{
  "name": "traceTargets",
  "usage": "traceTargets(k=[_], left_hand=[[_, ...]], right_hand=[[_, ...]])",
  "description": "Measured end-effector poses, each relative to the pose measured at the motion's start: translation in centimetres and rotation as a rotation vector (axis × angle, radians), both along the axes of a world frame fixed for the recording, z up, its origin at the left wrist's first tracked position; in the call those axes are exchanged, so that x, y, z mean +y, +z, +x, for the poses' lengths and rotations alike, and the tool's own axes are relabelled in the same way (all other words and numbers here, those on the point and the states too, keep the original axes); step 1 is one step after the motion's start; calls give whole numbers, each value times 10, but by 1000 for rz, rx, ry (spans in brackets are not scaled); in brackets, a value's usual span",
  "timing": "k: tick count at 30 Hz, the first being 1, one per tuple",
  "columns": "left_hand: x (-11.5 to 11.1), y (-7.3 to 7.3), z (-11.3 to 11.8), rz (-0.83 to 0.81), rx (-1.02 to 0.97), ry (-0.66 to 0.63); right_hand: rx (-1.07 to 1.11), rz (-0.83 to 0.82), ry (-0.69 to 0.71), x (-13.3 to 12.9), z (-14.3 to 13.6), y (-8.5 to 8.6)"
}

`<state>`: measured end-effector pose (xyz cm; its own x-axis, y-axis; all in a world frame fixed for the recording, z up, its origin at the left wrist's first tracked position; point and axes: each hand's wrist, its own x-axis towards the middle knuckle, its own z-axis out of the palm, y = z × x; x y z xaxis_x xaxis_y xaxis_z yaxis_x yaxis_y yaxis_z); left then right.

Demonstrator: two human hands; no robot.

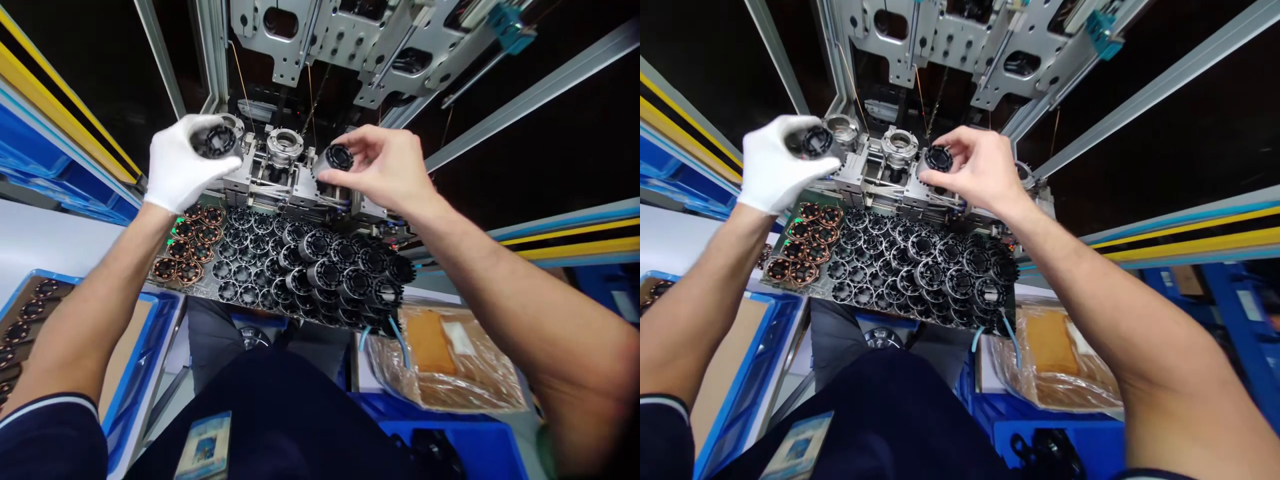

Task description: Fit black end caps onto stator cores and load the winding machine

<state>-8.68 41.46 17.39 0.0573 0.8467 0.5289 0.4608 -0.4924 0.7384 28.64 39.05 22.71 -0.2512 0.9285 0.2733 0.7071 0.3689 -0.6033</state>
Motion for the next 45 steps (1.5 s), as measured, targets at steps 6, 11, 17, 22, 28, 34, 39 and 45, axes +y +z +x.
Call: traceTargets(k=[6, 11, 17, 22, 28, 34, 39, 45], left_hand=[[66, -26, 24, -355, 66, 51], [66, -31, 22, -354, 76, 13], [-29, -2, 41, -170, -214, -146], [-132, 25, 59, -342, -607, -422], [-185, 48, 63, -386, -603, -497], [-212, 58, 61, -306, -572, -453], [-225, 59, 63, -356, -650, -501], [-232, 59, 62, -420, -706, -552]], right_hand=[[-83, -63, -36, 30, -17, -38], [-92, -40, -19, 35, -12, -43], [307, -227, 103, -24, -31, -9], [663, -313, 220, -107, -47, 23], [698, -348, 227, -153, -51, 36], [774, -408, 231, -177, -55, 45], [760, -285, 289, -193, -56, 46], [768, -286, 303, -198, -54, 40]])
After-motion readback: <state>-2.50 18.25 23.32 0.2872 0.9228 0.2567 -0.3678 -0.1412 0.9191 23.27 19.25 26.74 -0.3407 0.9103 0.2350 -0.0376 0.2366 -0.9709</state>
